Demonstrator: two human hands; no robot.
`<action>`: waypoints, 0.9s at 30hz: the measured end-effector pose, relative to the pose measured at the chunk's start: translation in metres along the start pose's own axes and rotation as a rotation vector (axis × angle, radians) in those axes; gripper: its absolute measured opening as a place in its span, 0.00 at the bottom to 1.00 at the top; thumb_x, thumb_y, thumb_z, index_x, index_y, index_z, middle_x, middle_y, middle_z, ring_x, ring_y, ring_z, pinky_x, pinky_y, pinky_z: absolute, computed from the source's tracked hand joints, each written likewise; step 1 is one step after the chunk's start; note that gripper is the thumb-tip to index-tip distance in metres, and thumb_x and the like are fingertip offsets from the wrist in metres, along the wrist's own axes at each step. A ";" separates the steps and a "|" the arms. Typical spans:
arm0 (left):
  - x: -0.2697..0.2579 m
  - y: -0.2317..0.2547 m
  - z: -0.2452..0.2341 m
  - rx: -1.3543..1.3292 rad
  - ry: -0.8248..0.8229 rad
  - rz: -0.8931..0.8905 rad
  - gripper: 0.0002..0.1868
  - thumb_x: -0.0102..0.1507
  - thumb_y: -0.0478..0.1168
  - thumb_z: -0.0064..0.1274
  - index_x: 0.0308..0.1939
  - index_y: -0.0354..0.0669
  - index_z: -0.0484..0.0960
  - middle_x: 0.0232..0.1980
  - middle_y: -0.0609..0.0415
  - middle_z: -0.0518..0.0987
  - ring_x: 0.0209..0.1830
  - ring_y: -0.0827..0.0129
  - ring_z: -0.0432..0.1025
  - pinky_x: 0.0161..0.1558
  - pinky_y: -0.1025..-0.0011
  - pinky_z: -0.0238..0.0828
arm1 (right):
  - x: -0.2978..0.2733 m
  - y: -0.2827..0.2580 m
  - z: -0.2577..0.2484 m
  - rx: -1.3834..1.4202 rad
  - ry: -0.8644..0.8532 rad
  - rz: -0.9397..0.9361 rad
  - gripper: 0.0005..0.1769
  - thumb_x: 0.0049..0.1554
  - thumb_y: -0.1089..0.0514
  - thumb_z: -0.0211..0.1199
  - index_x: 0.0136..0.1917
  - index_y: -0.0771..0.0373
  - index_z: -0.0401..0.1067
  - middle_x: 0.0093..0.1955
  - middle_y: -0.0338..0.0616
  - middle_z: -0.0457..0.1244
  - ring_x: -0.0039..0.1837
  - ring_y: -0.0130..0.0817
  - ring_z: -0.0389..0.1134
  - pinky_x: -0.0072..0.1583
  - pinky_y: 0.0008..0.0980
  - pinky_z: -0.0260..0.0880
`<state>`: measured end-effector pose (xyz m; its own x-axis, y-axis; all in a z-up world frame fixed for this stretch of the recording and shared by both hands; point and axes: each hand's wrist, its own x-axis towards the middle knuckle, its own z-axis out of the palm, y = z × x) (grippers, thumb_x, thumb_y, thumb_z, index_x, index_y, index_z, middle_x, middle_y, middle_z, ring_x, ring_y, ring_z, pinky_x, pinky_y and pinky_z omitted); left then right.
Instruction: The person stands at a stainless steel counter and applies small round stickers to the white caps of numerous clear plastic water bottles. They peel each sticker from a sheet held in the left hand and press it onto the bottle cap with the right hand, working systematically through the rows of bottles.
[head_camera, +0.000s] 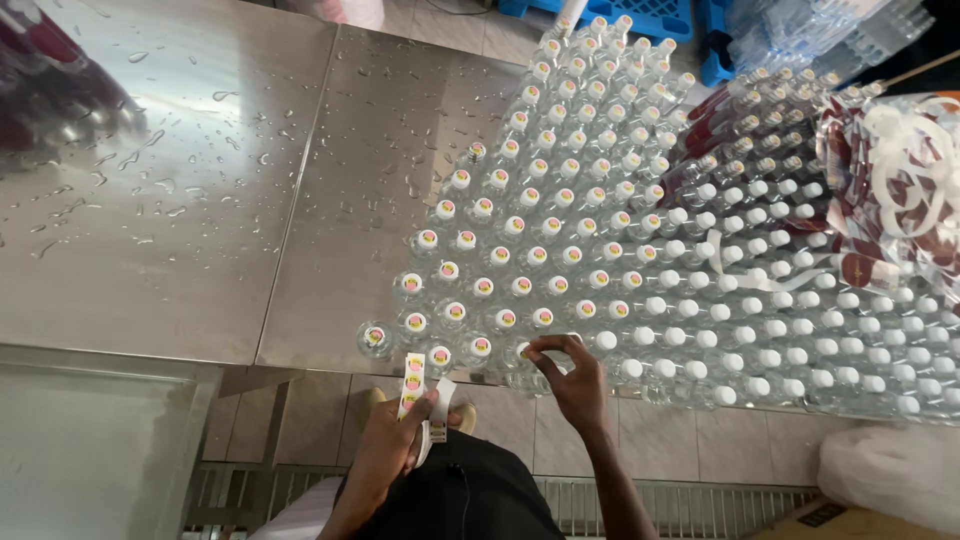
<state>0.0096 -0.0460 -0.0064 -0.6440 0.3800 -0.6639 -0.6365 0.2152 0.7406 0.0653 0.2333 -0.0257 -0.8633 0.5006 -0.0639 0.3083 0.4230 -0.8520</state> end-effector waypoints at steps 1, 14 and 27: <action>0.004 -0.003 0.002 0.003 -0.011 0.000 0.33 0.70 0.58 0.51 0.35 0.33 1.00 0.06 0.57 0.55 0.05 0.74 0.49 0.18 0.75 0.52 | 0.004 0.003 -0.001 -0.005 0.009 0.005 0.05 0.58 0.55 0.75 0.49 0.54 0.85 0.51 0.34 0.76 0.58 0.29 0.79 0.61 0.34 0.76; 0.003 -0.005 0.015 -0.040 -0.083 0.083 0.32 0.71 0.53 0.52 0.33 0.26 0.98 0.06 0.52 0.64 0.04 0.74 0.50 0.14 0.76 0.46 | 0.007 0.016 0.003 0.088 -0.012 0.156 0.12 0.57 0.54 0.76 0.54 0.56 0.83 0.51 0.36 0.78 0.57 0.28 0.79 0.61 0.31 0.78; -0.005 0.000 0.018 0.003 -0.055 0.088 0.32 0.72 0.53 0.50 0.35 0.30 0.99 0.05 0.56 0.58 0.04 0.75 0.51 0.16 0.77 0.52 | 0.003 0.025 0.010 -0.010 -0.002 0.037 0.10 0.59 0.53 0.75 0.53 0.55 0.83 0.57 0.35 0.78 0.63 0.34 0.78 0.64 0.36 0.78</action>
<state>0.0205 -0.0316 -0.0008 -0.6730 0.4466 -0.5896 -0.5774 0.1810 0.7962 0.0663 0.2378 -0.0529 -0.8519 0.5148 -0.0959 0.3440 0.4120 -0.8437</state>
